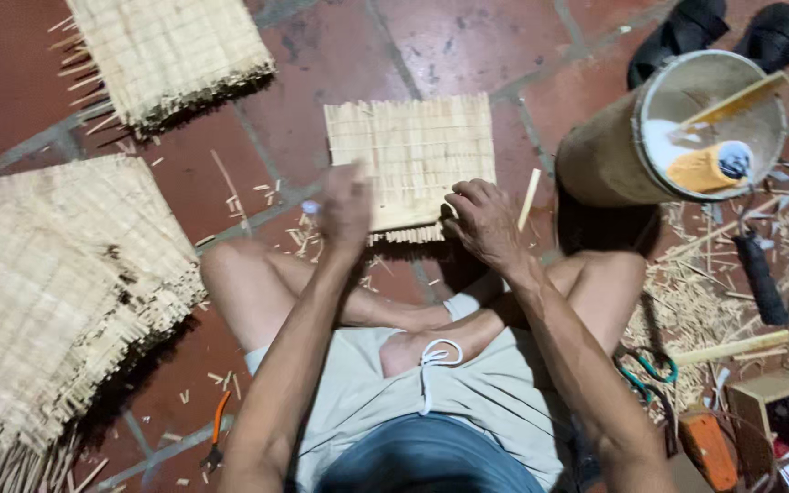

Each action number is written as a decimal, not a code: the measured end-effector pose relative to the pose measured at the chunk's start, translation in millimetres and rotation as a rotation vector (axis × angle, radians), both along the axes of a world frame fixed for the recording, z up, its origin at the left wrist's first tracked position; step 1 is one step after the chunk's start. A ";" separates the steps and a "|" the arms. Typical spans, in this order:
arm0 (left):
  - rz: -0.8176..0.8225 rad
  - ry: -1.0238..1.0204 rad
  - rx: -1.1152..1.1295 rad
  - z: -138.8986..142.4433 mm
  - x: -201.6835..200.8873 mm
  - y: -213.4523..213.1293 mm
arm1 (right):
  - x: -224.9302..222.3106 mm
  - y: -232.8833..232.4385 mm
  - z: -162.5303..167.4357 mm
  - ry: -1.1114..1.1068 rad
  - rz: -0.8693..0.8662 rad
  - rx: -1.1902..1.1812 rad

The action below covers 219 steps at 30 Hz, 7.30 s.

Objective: The person assembles small bamboo mats by applying white adhesive to cardboard with a roller, placing a woven bamboo mat on top, and pressing it down with a wooden block. The person repeats this process for multiple mats.

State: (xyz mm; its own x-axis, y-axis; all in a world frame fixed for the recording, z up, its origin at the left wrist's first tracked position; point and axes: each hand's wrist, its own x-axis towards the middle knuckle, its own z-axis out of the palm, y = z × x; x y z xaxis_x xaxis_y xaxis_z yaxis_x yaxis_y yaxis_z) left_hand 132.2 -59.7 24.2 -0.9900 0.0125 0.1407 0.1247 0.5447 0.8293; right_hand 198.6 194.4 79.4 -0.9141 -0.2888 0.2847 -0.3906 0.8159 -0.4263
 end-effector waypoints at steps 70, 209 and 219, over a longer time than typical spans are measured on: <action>0.457 -0.713 0.229 -7.7 -12.0 -46.6 | 15.4 60.1 -90.1 -0.623 -0.715 -0.960; 0.472 -0.026 -0.290 42.8 -144.6 -224.4 | -86.6 -124.8 -4.1 -0.217 -0.394 -0.408; 0.258 -0.404 0.194 -26.8 53.4 -77.3 | 149.9 58.2 1.3 0.056 -0.886 -0.472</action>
State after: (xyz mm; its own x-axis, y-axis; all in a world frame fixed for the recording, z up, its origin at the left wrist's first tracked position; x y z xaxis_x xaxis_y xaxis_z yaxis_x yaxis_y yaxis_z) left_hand 185.6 -137.0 -2.6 -0.9331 -0.2276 -0.2785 -0.3450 0.3469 0.8722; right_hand 348.5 252.6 80.8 -0.7265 0.6427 0.2432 0.2465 0.5742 -0.7808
